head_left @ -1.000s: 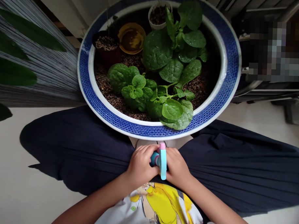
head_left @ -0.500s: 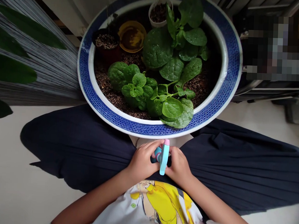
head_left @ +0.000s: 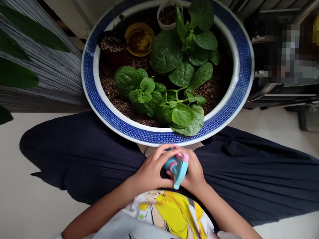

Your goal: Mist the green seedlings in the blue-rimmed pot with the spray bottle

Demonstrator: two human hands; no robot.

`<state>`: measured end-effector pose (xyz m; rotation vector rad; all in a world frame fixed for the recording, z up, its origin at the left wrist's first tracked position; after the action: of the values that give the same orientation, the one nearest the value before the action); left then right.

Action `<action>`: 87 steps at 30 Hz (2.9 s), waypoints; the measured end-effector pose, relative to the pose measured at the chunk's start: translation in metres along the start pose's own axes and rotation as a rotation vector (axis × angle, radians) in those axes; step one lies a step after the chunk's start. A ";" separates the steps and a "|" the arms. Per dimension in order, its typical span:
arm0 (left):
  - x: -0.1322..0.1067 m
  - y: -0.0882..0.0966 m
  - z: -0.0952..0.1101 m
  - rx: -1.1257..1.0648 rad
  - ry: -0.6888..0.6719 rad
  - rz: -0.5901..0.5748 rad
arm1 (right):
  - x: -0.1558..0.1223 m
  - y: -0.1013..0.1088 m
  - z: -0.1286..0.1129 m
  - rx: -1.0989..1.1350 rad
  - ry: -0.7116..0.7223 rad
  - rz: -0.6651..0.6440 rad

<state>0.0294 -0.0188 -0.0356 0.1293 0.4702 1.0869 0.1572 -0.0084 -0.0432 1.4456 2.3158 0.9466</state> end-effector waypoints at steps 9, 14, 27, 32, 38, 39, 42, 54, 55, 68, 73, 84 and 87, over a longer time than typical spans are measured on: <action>0.002 0.004 0.001 0.185 -0.067 -0.008 | 0.015 0.010 -0.012 0.045 0.149 -0.034; 0.001 0.011 -0.002 0.117 -0.061 0.080 | 0.016 0.007 -0.015 0.095 0.154 -0.062; -0.001 0.001 -0.016 -0.046 0.071 -0.002 | 0.017 -0.004 -0.010 0.189 0.067 -0.170; -0.006 0.000 -0.012 -0.079 0.045 -0.068 | 0.012 -0.002 -0.010 0.107 0.093 -0.141; -0.005 0.007 -0.003 -0.042 -0.044 -0.006 | 0.009 -0.005 -0.013 0.100 0.151 -0.197; -0.005 0.006 -0.002 -0.035 -0.054 -0.008 | 0.009 -0.006 -0.013 0.104 0.152 -0.205; -0.005 0.006 -0.001 -0.029 -0.085 -0.015 | 0.011 -0.006 -0.013 0.099 0.163 -0.197; -0.004 0.001 -0.007 -0.010 -0.060 -0.069 | 0.015 0.000 -0.016 0.067 0.171 -0.088; -0.004 0.003 -0.006 0.003 -0.067 -0.050 | 0.014 -0.001 -0.016 0.062 0.157 -0.083; -0.001 0.007 -0.011 0.166 -0.089 0.069 | 0.008 -0.006 -0.013 0.124 0.075 -0.053; 0.000 0.006 -0.014 0.159 -0.060 0.042 | 0.010 -0.009 -0.012 0.140 0.074 -0.082; -0.003 -0.002 -0.012 0.231 -0.053 -0.044 | 0.003 -0.011 -0.011 0.125 0.107 -0.117; -0.004 -0.004 -0.011 0.245 -0.042 -0.078 | 0.002 -0.011 -0.011 0.108 0.102 -0.117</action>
<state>0.0261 -0.0253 -0.0454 0.3460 0.5653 0.9459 0.1429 -0.0142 -0.0418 1.3126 2.5306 0.8955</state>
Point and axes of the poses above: each hand's wrist, its own x-axis towards the middle knuckle, its own y-axis out of the back of the hand, z = x × y, the point moved 8 cm from there along x, towards the middle knuckle, and after that the axes turned 2 degrees about y, right-handed, at the moved point
